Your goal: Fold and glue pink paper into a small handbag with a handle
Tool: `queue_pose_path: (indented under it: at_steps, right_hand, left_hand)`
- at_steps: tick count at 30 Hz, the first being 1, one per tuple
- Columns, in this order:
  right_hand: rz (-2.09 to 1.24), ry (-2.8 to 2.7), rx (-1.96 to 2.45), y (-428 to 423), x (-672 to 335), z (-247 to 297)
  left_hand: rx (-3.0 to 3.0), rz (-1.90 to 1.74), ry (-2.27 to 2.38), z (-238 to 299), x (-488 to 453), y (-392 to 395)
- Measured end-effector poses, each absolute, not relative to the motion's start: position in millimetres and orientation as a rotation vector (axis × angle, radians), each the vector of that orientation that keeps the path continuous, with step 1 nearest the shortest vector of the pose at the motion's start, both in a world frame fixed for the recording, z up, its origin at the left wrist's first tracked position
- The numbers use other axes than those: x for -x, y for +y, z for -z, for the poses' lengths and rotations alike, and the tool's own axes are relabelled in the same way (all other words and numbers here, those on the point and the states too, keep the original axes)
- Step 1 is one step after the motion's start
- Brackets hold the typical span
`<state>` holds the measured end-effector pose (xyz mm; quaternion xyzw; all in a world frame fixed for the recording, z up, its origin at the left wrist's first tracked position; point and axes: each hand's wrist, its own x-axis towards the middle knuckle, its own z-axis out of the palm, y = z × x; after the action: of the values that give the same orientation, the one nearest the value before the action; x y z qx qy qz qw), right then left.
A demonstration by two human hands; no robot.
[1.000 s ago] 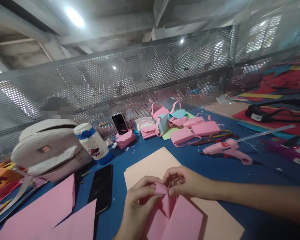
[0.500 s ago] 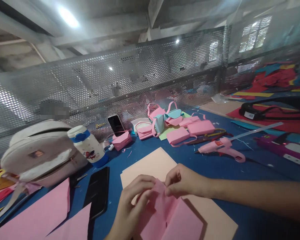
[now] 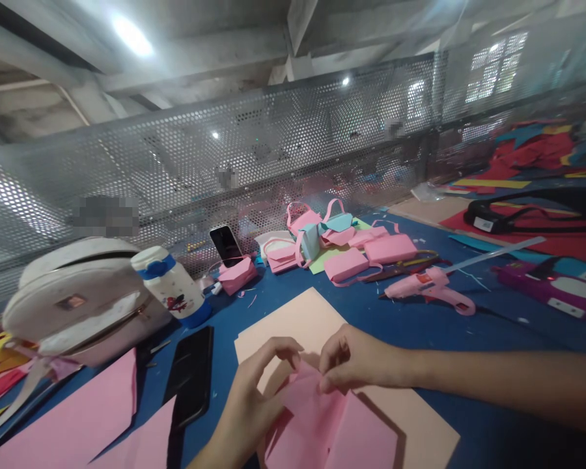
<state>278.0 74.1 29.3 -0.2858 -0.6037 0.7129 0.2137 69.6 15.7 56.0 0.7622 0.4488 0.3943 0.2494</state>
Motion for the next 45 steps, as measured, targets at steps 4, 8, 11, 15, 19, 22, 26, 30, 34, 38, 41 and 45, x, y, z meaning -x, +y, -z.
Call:
queue_pose_path:
  at_steps: [4,8,11,15,19,22,26,30,34,38,41,45]
  right_hand:
    - [-1.967,-1.704,0.793,74.2,-277.3,-27.8]
    - [-1.952,-1.716,0.784,74.6,-276.8,-26.0]
    - [-1.945,-1.722,0.783,74.9,-276.7,-23.8]
    - [-1.916,-1.755,0.751,75.9,-276.4,-18.7]
    - [-1.866,-1.802,0.724,76.3,-276.7,-17.4]
    - [-1.874,-1.806,0.727,75.1,-276.6,-21.4]
    - [-1.875,-1.769,0.685,72.7,-275.8,-26.0]
    - [-1.865,-1.77,0.682,72.1,-275.2,-25.8]
    - [-1.825,-1.76,0.707,73.2,-275.3,-24.7]
    - [-1.794,-1.776,0.74,74.0,-276.0,-24.4]
    - [-1.754,-1.799,0.76,73.6,-276.7,-25.5]
    - [-1.716,-1.824,0.747,73.6,-277.6,-26.9]
  left_hand:
    - [-2.13,-0.983,1.117,-56.3,-71.6,15.6]
    - [-2.132,-0.999,1.137,-55.1,-73.3,16.2]
    - [-2.131,-0.965,1.176,-53.1,-73.9,15.4]
    - [-2.104,-0.959,1.185,-52.2,-74.4,14.4]
    - [-2.071,-0.962,1.18,-51.5,-76.1,14.0]
    - [-2.069,-0.969,1.182,-51.1,-77.4,13.4]
    - [-2.059,-0.982,1.18,-51.3,-78.3,12.7]
    - [-2.034,-0.981,1.162,-51.0,-78.2,12.1]
    - [-1.999,-0.982,1.166,-51.4,-76.9,11.7]
    - [-1.974,-0.958,1.197,-52.7,-75.6,12.6]
    - [-1.97,-0.938,1.221,-52.2,-75.5,13.8]
    - [-1.922,-0.938,1.18,-52.4,-76.2,15.2]
